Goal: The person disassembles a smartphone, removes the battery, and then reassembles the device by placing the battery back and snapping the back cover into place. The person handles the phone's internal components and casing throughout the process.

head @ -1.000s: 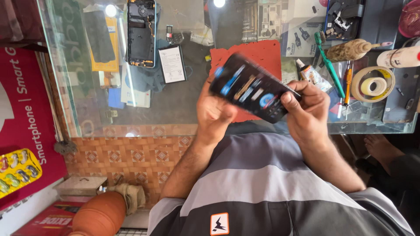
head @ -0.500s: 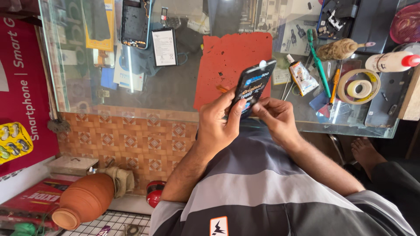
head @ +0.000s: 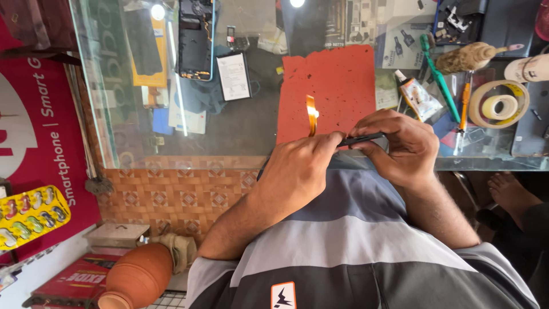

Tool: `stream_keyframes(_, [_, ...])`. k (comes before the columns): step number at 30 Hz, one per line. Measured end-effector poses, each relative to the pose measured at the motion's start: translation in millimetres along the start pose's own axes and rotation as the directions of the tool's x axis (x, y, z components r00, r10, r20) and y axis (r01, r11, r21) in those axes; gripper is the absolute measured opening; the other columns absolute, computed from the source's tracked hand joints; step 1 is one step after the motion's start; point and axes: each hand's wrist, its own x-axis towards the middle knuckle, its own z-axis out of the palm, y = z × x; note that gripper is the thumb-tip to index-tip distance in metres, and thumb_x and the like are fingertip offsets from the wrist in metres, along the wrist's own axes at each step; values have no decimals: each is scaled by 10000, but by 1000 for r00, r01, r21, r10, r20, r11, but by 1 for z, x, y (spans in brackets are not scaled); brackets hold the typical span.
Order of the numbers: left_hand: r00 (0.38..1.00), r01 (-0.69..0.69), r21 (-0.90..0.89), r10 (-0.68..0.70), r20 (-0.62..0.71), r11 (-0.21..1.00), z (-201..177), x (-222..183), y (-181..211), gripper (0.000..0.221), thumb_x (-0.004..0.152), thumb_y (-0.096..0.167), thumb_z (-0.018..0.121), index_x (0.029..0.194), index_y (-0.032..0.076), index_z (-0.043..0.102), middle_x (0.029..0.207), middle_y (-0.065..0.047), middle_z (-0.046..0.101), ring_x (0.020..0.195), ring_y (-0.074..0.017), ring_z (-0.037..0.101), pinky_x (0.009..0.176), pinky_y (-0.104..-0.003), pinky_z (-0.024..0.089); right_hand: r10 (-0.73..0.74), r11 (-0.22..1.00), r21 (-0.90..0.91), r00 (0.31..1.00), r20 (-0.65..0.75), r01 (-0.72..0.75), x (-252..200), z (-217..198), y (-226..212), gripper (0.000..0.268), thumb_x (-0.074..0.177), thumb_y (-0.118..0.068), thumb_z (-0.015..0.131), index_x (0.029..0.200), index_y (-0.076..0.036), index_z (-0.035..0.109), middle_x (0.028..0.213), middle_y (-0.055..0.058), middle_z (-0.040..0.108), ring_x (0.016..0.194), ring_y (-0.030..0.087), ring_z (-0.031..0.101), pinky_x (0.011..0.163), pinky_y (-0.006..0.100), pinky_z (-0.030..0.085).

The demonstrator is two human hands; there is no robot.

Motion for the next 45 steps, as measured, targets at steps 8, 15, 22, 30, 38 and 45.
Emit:
stream_keyframes(8, [917, -210, -3, 196, -348, 978, -67, 4, -1, 682, 785, 282, 874, 1290, -37, 545, 1286, -212, 666, 1262, -347, 638, 1136, -540, 488, 262, 951, 227, 938, -228, -210, -5, 16, 9, 220, 914, 92, 743, 1057, 10, 598, 1069, 155, 694, 1041, 242, 724, 861, 373, 637])
stream_keyframes(15, [890, -127, -397, -72, -450, 909, -46, -14, -32, 635, 807, 336, 902, 1277, 9, 627, 1285, -134, 716, 1180, -218, 739, 1011, -333, 626, 183, 907, 414, 959, -217, -79, -6, 16, 15, 196, 979, 5, 795, 1062, 5, 617, 1002, 152, 696, 984, 234, 717, 927, 383, 610])
stream_keyframes(22, [946, -118, -650, -114, -303, 751, -25, -23, -39, 209, 997, 65, 772, 1167, -10, 677, 1108, -145, 783, 993, -220, 805, 839, -273, 650, 209, 901, 420, 957, -200, -109, -4, 18, 15, 212, 967, -17, 807, 1058, 12, 617, 1007, 161, 696, 989, 225, 710, 931, 388, 606])
stream_keyframes(30, [952, -111, -613, -93, -291, 783, -30, -20, -42, 155, 969, 17, 763, 1112, -1, 706, 1055, -134, 783, 952, -213, 803, 838, -290, 640, 123, 968, 230, 986, -110, -95, 11, 15, 3, 309, 892, -35, 827, 1132, 27, 641, 982, 136, 689, 936, 194, 699, 869, 346, 598])
stream_keyframes(38, [954, -252, -508, 123, -274, 824, -37, -4, -45, 392, 943, 192, 825, 1259, 70, 628, 1178, -102, 771, 1240, -225, 703, 1164, -397, 518, -97, 995, 28, 995, -15, 98, 32, 8, 11, 191, 833, 11, 815, 964, 12, 676, 933, 107, 682, 876, 186, 689, 843, 340, 564])
stream_keyframes(45, [979, -175, -813, 184, -85, 555, -47, 4, -68, 1110, 906, 729, 608, 1634, 17, 169, 1443, -117, 627, 1507, -285, 444, 1313, -451, 273, -291, 919, -228, 943, 162, 323, 53, -21, 25, 273, 705, 73, 808, 904, -83, 706, 945, 45, 680, 965, 244, 619, 858, 387, 450])
